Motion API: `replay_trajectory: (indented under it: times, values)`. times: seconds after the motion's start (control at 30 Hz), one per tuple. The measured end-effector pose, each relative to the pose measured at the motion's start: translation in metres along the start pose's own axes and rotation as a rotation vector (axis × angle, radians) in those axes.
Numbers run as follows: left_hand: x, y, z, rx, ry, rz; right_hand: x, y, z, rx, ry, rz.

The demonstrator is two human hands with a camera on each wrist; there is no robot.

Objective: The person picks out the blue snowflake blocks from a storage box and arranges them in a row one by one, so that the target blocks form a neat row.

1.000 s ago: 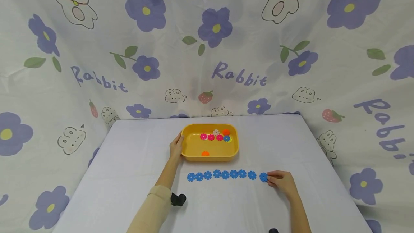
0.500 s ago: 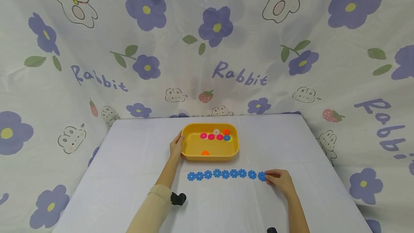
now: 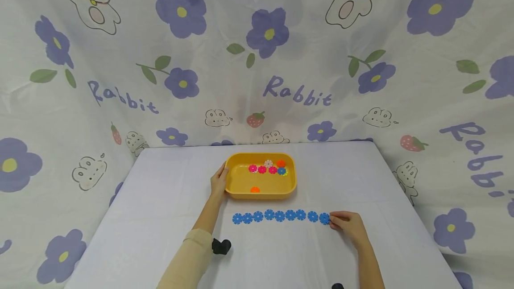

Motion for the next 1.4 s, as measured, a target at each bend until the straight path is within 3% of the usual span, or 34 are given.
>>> replay_trajectory:
  times: [0.27, 0.67, 1.27, 1.4]
  values:
    - [0.000, -0.001, -0.001, 0.011, 0.009, -0.021, 0.000, 0.001, -0.002, 0.074, 0.000, 0.020]
    - [0.000, 0.000, 0.000, 0.006, -0.006, -0.017, 0.000, 0.004, 0.002, 0.080, -0.015, 0.051]
    - [0.000, 0.000, 0.000, -0.012, -0.001, -0.010, -0.004, 0.002, 0.016, -0.024, -0.051, 0.041]
    - [0.000, 0.000, 0.000, -0.008, -0.003, -0.012, 0.002, 0.000, 0.027, -0.036, -0.123, -0.012]
Point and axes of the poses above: each hand's wrist, its own x-axis towards the middle knuckle, its own y-axis out of the palm, z = x × y, the point moved 9 cm from there along x, towards the middle knuckle, and after that the axes turned 9 degrees about z, right-handed, at the moved point
